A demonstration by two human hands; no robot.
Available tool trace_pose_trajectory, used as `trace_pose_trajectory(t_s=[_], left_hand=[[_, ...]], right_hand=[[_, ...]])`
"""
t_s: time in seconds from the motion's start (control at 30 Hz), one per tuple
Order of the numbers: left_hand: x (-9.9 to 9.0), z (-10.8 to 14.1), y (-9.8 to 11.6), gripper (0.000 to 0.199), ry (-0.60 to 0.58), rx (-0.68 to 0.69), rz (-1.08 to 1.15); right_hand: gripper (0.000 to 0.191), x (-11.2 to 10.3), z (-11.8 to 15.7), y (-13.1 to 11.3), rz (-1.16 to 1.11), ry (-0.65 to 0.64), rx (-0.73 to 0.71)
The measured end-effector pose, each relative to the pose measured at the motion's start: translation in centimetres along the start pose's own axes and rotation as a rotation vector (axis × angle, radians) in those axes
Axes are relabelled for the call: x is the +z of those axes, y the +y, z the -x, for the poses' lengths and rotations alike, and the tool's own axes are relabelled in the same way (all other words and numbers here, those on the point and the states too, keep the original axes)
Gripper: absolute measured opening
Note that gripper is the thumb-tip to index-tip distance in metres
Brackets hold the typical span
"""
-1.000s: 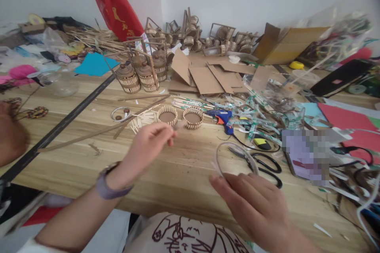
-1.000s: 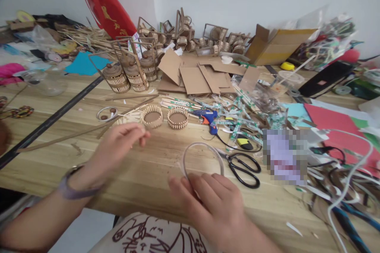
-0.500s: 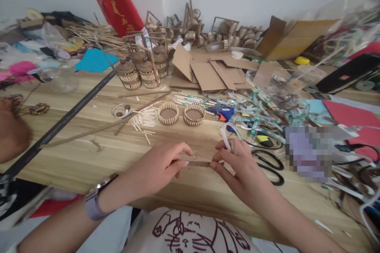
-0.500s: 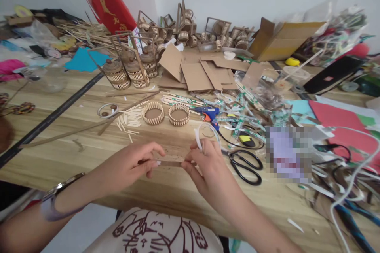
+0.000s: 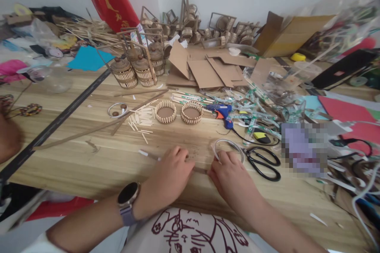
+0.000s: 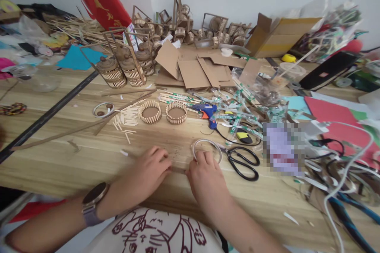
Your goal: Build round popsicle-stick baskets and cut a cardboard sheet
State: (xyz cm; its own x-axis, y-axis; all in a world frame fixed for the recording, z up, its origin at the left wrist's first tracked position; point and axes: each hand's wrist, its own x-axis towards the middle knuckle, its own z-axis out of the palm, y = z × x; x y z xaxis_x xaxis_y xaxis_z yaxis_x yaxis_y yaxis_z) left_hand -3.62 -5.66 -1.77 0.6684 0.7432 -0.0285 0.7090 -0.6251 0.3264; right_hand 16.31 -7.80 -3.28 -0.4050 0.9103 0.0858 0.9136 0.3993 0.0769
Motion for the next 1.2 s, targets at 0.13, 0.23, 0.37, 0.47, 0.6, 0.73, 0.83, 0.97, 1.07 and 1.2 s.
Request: trace_pose_trajectory(t_s=[0.13, 0.23, 0.37, 0.47, 0.6, 0.73, 0.83, 0.97, 1.07, 1.2], left_hand=[[0.5, -0.5, 0.7, 0.026, -0.066, 0.212, 0.064], [1.4, -0.7, 0.7, 0.024, -0.1, 0.244, 0.09], [2.7, -0.8, 0.3, 0.026, -0.069, 0.18, 0.167], [3.3, -0.8, 0.2, 0.021, -0.001, 0.029, 0.226], [3.6, -0.9, 0.6, 0.029, 0.061, -0.055, 0.271], [3.8, -1.0, 0.7, 0.028, 0.055, -0.067, 0.283], [3.8, -1.1, 0.6, 0.023, 0.035, -0.048, 0.265], [3.5, -0.9, 0.7, 0.025, 0.03, -0.002, 0.187], [3.6, -0.5, 0.7, 0.026, 0.038, 0.024, 0.145], [4.3, 0.0, 0.2, 0.03, 0.125, 0.085, 0.122]], right_hand=[[0.017, 0.3, -0.1, -0.1, 0.014, -0.022, 0.009], [0.015, 0.5, -0.1, -0.2, 0.006, -0.034, 0.012], [0.01, 0.5, 0.4, 0.5, -0.05, 0.023, 0.006], [0.007, 0.1, 1.1, 1.4, -0.136, 0.133, -0.019], [0.017, -0.5, 1.8, 1.4, -0.251, 0.187, -0.074], [0.018, -0.7, 1.8, 0.3, -0.287, 0.194, -0.141], [0.021, -0.7, 1.7, -0.1, -0.245, 0.181, -0.164], [0.019, -1.2, 1.4, 0.6, -0.148, 0.162, -0.12], [0.021, -1.8, 1.2, 1.5, -0.072, 0.145, -0.11], [0.018, -3.2, 1.2, 2.5, -0.035, 0.067, -0.012]])
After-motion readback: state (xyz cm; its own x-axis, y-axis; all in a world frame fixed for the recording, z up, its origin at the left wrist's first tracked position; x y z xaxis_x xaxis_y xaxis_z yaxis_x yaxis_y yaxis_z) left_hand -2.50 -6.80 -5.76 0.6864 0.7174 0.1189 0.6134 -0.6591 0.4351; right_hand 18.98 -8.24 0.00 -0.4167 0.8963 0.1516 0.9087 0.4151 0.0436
